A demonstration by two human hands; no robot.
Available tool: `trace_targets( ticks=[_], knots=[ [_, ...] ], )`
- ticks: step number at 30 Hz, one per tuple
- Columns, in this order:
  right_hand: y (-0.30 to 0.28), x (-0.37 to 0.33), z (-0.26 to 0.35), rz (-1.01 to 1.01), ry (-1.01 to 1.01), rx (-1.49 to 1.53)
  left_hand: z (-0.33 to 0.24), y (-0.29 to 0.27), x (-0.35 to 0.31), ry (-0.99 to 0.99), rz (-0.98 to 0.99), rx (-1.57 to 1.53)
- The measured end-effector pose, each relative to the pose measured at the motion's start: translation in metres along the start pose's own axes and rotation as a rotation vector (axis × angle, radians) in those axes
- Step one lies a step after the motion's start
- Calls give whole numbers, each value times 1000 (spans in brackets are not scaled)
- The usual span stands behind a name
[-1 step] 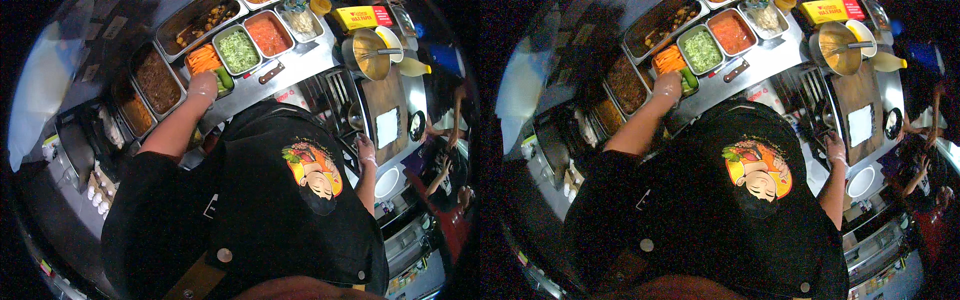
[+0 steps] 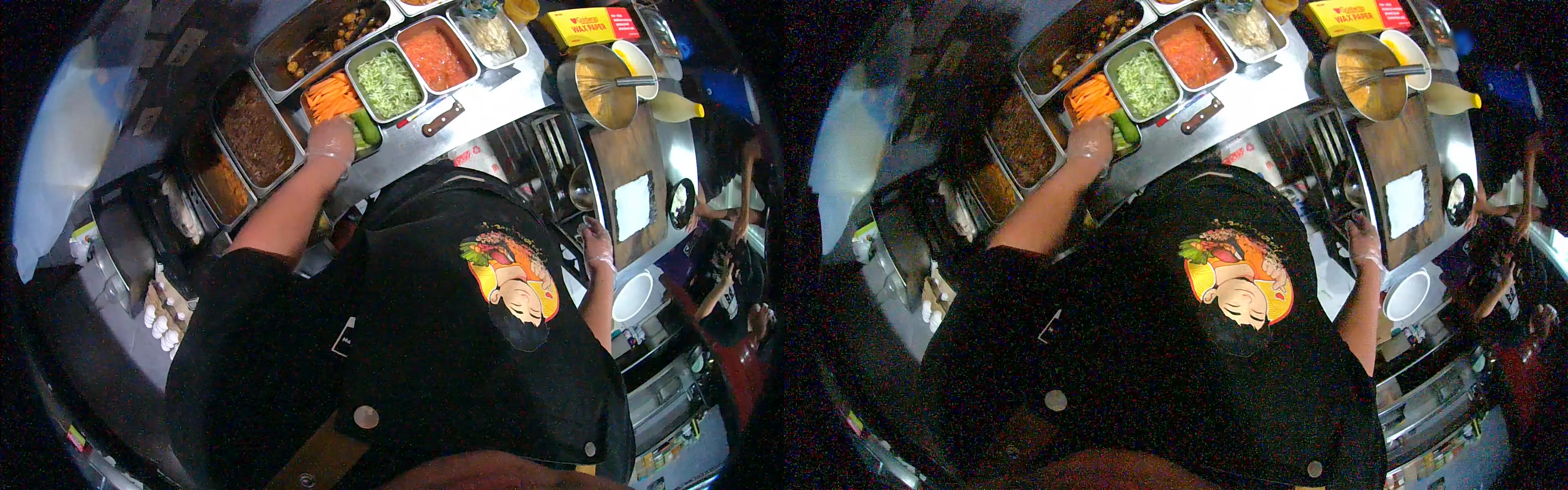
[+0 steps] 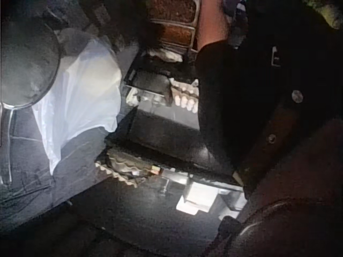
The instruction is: The person assembles a food roll by placing a sheet of seaweed on a wooden board, spreading a layer of rice across it by hand, and then adding various sliced ingredients including yellow radish, carrots, and beef from nearby containers before beginning to roll the seaweed.
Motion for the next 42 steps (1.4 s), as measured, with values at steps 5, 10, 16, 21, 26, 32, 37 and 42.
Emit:
trace_targets(
  ticks=[5,10,16,21,26,32,37,42],
  knots=[
    [19,-6,-28,-2,41,62,4,14,-3,-78,-37,0],
    [34,-4,-21,86,45,33,18,32,-13,-115,-11,-8],
    [33,12,-34,84,50,17,25,36,-2,-198,251,-126],
    [29,16,-23,104,81,-65,34,61,-8,-249,245,-268],
    [31,10,-23,132,100,38,29,54,-9,-336,265,-433],
    [36,14,-14,134,57,11,37,39,-24,-399,30,-582],
    [34,15,5,118,33,-55,40,35,-50,-484,-204,-622],
    [36,24,9,151,-2,-74,29,5,-67,-521,-353,-639]
  ],
)
Point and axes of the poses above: each hand's wrist, its own x-axis towards the middle knuckle, its own y-axis out of the palm, z = x × y, the point moved 9 cm from there along x, towards the middle knuckle, and after that the axes turned 5 degrees about y, right-handed, at the moved point
